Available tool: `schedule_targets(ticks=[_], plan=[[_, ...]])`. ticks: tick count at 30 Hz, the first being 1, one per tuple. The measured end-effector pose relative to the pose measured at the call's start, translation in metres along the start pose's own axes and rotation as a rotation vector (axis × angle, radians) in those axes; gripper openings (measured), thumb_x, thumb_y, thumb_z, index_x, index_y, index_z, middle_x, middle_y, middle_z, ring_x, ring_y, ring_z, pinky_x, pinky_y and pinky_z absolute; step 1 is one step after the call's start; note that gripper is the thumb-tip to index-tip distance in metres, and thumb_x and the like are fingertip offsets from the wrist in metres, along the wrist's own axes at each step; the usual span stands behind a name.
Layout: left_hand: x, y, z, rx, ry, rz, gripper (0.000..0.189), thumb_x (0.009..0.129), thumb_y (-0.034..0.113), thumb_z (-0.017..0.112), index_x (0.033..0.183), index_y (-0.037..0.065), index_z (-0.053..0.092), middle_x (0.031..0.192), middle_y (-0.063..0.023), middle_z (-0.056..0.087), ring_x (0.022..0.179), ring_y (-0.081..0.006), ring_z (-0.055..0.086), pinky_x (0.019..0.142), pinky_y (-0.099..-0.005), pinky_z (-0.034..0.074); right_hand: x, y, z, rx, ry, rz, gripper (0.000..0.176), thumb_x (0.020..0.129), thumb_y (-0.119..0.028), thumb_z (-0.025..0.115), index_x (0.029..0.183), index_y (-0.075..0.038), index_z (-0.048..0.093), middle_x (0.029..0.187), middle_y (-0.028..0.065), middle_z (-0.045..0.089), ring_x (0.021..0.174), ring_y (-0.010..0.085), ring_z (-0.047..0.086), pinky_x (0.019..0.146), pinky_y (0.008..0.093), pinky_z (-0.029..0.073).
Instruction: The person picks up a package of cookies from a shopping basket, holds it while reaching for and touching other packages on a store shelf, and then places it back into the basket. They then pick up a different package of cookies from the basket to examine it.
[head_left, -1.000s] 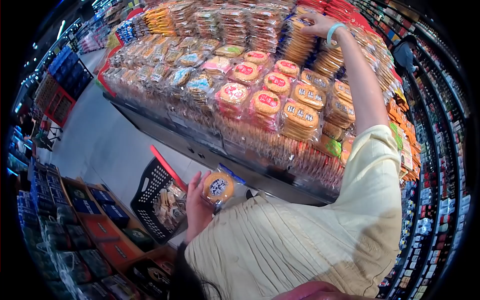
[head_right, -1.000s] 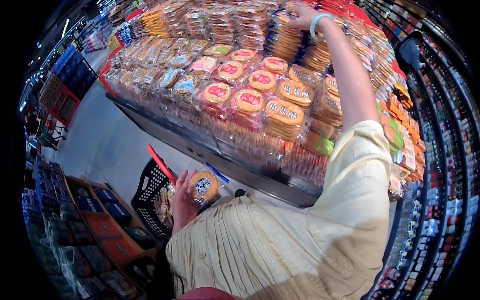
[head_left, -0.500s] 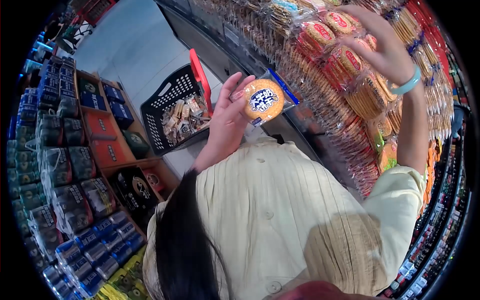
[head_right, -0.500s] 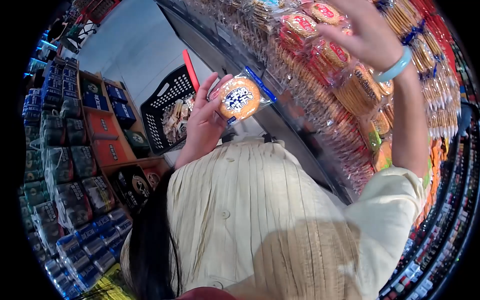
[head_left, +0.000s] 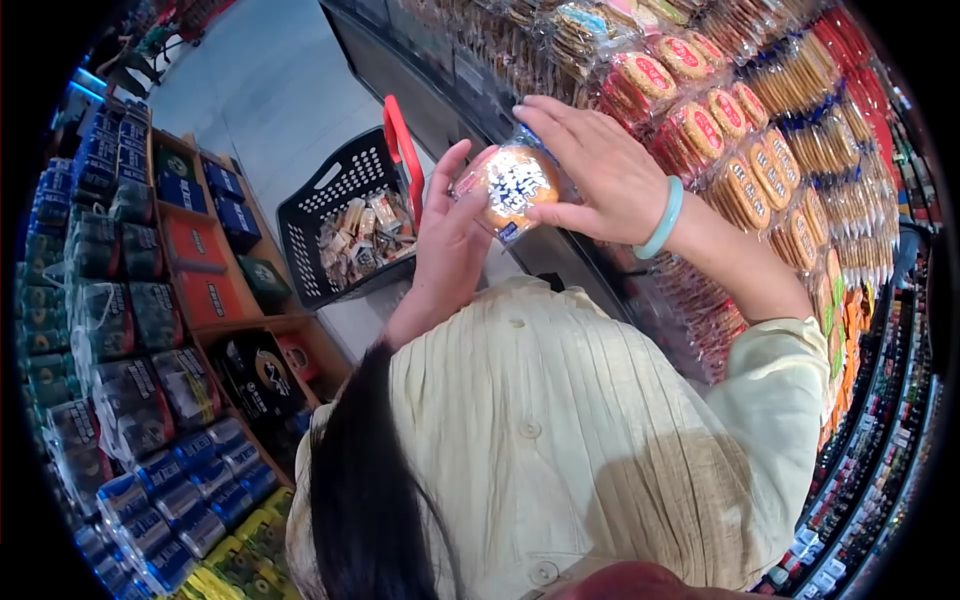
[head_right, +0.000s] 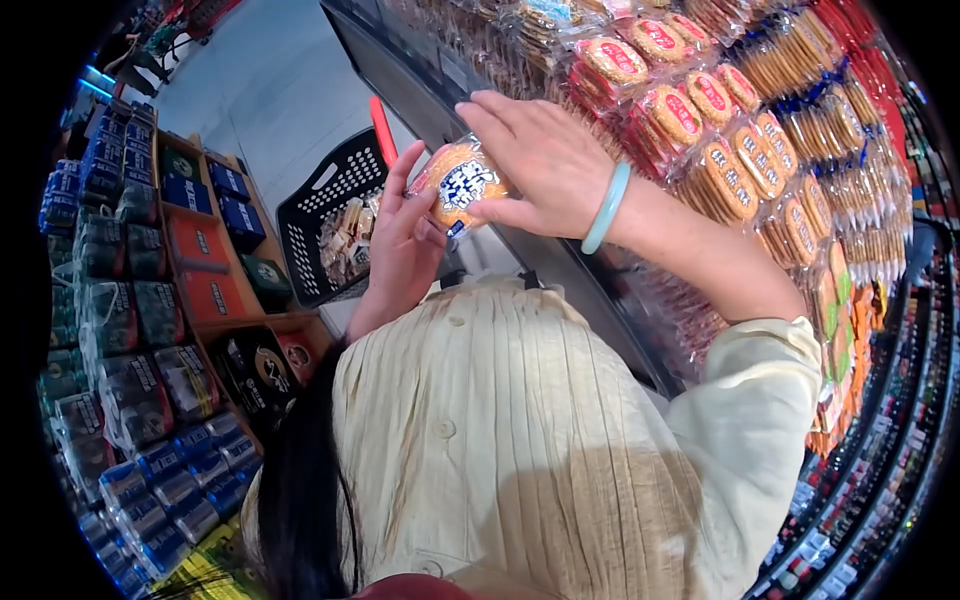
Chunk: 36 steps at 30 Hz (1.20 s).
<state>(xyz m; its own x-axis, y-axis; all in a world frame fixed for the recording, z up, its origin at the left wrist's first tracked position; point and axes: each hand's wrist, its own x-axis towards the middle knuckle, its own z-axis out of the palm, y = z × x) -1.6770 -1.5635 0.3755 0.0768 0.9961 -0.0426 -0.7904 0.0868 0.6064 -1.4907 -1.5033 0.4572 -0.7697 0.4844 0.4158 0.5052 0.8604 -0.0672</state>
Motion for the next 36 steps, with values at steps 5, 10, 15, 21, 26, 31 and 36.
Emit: schedule_targets(ticks=[5, 10, 15, 21, 26, 31, 36], plan=[[0.005, 0.009, -0.011, 0.019, 0.099, 0.141, 0.058, 0.092, -0.003, 0.044, 0.145, 0.009, 0.023, 0.132, -0.0152, 0.047, 0.117, -0.0255, 0.054, 0.099, -0.041, 0.045, 0.003, -0.004, 0.01, 0.104, 0.025, 0.265, 0.072, 0.08, -0.042, 0.07, 0.127, 0.004, 0.042, 0.109, 0.0191, 0.06, 0.088, 0.0332, 0.062, 0.077, 0.0408, 0.051], [0.007, 0.016, -0.004, -0.011, 0.053, 0.29, 0.059, 0.092, -0.001, 0.047, 0.145, 0.012, 0.025, 0.135, -0.0138, 0.046, 0.121, -0.0234, 0.05, 0.103, -0.0415, 0.041, -0.002, -0.004, 0.041, 1.04, -0.105, 0.659, 0.06, 0.089, -0.035, 0.065, 0.13, 0.003, 0.041, 0.101, 0.0113, 0.062, 0.084, 0.0166, 0.064, 0.071, 0.0301, 0.052], [-0.001, 0.015, 0.011, 0.033, -0.022, 0.248, 0.059, 0.093, 0.0, 0.047, 0.146, 0.013, 0.025, 0.134, -0.0117, 0.046, 0.121, -0.0221, 0.05, 0.103, -0.0388, 0.04, 0.011, -0.007, 0.032, 1.453, -0.169, 0.807, 0.034, 0.095, -0.026, 0.058, 0.114, 0.002, 0.055, 0.098, 0.0104, 0.066, 0.081, 0.014, 0.066, 0.07, 0.0255, 0.056], [0.0, 0.02, 0.01, 0.359, -0.032, 0.231, 0.058, 0.094, 0.006, 0.043, 0.147, 0.008, 0.019, 0.127, -0.0179, 0.05, 0.11, -0.0256, 0.058, 0.091, -0.0356, 0.05, -0.001, 0.001, 0.006, 0.455, 0.033, 0.371, 0.071, 0.08, -0.037, 0.072, 0.133, -0.001, 0.044, 0.12, 0.0191, 0.058, 0.102, 0.0307, 0.061, 0.088, 0.0396, 0.049], [-0.001, 0.014, 0.022, 0.396, -0.104, 0.057, 0.061, 0.092, 0.01, 0.048, 0.147, 0.007, 0.02, 0.123, -0.0178, 0.053, 0.109, -0.0255, 0.06, 0.088, -0.0351, 0.052, -0.012, 0.014, -0.029, 0.265, 0.023, -0.04, 0.083, 0.07, -0.039, 0.077, 0.135, -0.003, 0.041, 0.136, 0.0198, 0.043, 0.129, 0.0364, 0.04, 0.105, 0.0456, 0.034], [0.003, 0.004, 0.04, 0.394, -0.203, -0.037, 0.063, 0.092, 0.003, 0.052, 0.147, 0.007, 0.021, 0.118, -0.0144, 0.055, 0.109, -0.0198, 0.056, 0.094, -0.0324, 0.045, -0.027, -0.003, -0.029, 0.282, -0.195, -0.113, 0.085, 0.065, -0.041, 0.078, 0.132, -0.001, 0.044, 0.129, 0.0175, 0.048, 0.12, 0.0336, 0.046, 0.103, 0.045, 0.03], [0.009, 0.0, 0.052, 0.387, -0.277, -0.127, 0.065, 0.092, 0.0, 0.052, 0.147, 0.007, 0.019, 0.121, -0.0133, 0.054, 0.111, -0.0173, 0.053, 0.095, -0.0302, 0.042, -0.041, -0.007, -0.042, 0.216, -0.176, -0.048, 0.085, 0.062, -0.042, 0.078, 0.129, -0.001, 0.047, 0.119, 0.0153, 0.054, 0.112, 0.0316, 0.05, 0.096, 0.0424, 0.034]])
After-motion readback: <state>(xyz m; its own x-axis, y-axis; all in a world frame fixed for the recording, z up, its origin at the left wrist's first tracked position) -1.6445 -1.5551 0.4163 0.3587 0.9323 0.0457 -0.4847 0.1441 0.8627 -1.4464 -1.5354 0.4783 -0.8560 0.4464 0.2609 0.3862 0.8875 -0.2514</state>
